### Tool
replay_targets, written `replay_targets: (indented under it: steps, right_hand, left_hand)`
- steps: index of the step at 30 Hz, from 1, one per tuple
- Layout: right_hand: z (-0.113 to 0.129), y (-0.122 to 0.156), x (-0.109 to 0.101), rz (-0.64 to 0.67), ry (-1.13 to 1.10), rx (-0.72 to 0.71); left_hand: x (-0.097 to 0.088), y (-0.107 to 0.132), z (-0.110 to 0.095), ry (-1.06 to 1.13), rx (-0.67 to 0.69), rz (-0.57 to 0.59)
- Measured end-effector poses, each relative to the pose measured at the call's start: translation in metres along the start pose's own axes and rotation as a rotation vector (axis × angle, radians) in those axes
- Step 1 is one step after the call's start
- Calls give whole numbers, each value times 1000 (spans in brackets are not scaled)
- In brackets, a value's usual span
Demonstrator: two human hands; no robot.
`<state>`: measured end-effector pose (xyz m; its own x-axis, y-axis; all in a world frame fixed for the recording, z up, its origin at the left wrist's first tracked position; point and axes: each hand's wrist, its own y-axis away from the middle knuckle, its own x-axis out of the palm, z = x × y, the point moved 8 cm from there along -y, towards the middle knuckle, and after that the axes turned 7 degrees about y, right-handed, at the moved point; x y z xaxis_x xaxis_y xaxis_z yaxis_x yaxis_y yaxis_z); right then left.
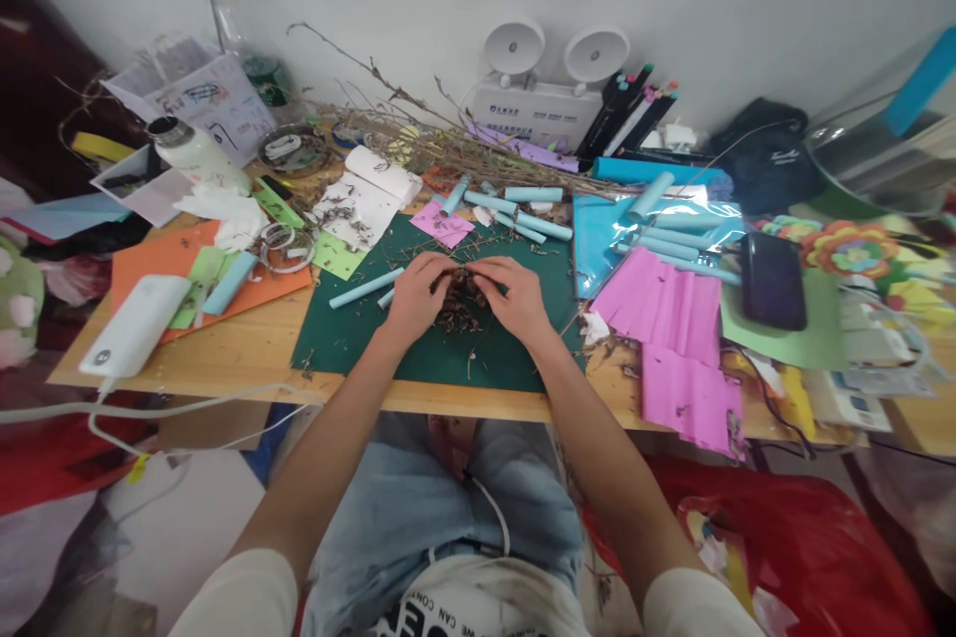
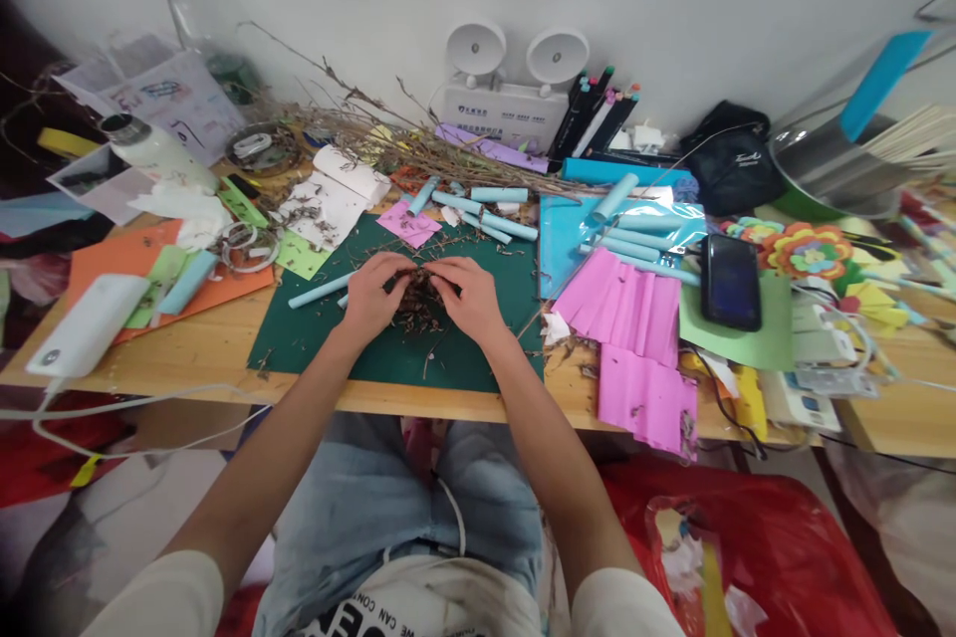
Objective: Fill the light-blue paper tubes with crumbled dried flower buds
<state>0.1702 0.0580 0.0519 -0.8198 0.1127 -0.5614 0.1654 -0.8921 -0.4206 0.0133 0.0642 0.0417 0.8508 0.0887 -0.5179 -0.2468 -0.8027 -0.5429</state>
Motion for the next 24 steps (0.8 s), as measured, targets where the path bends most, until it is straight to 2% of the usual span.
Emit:
replay_targets:
  steps: [3, 9, 11, 13, 16, 18, 22, 24]
  right_hand:
    - [-2, 2, -7, 4, 85, 35]
    - [-8, 10, 3, 239, 388, 28]
    - [-4, 10, 2, 217, 346, -2]
    - [1, 8, 0, 168, 195, -39]
    - [4, 6, -4, 67, -9, -46]
    - [3, 5, -4, 15, -53, -31]
    - [2, 7, 0, -39, -81, -1]
    - [2, 8, 1, -56, -101, 21]
  left_hand:
    - [0, 3, 7, -32, -19, -5]
    - [3, 5, 7, -42, 55, 38]
    - [5, 3, 4, -54, 67, 69]
    - [6, 1, -1, -80, 81, 87]
    - [1, -1, -10, -103, 112, 47]
    - [-3, -1, -16, -73, 129, 24]
    - [3, 1, -24, 42, 160, 92]
    - [3, 1, -23, 83, 137, 74]
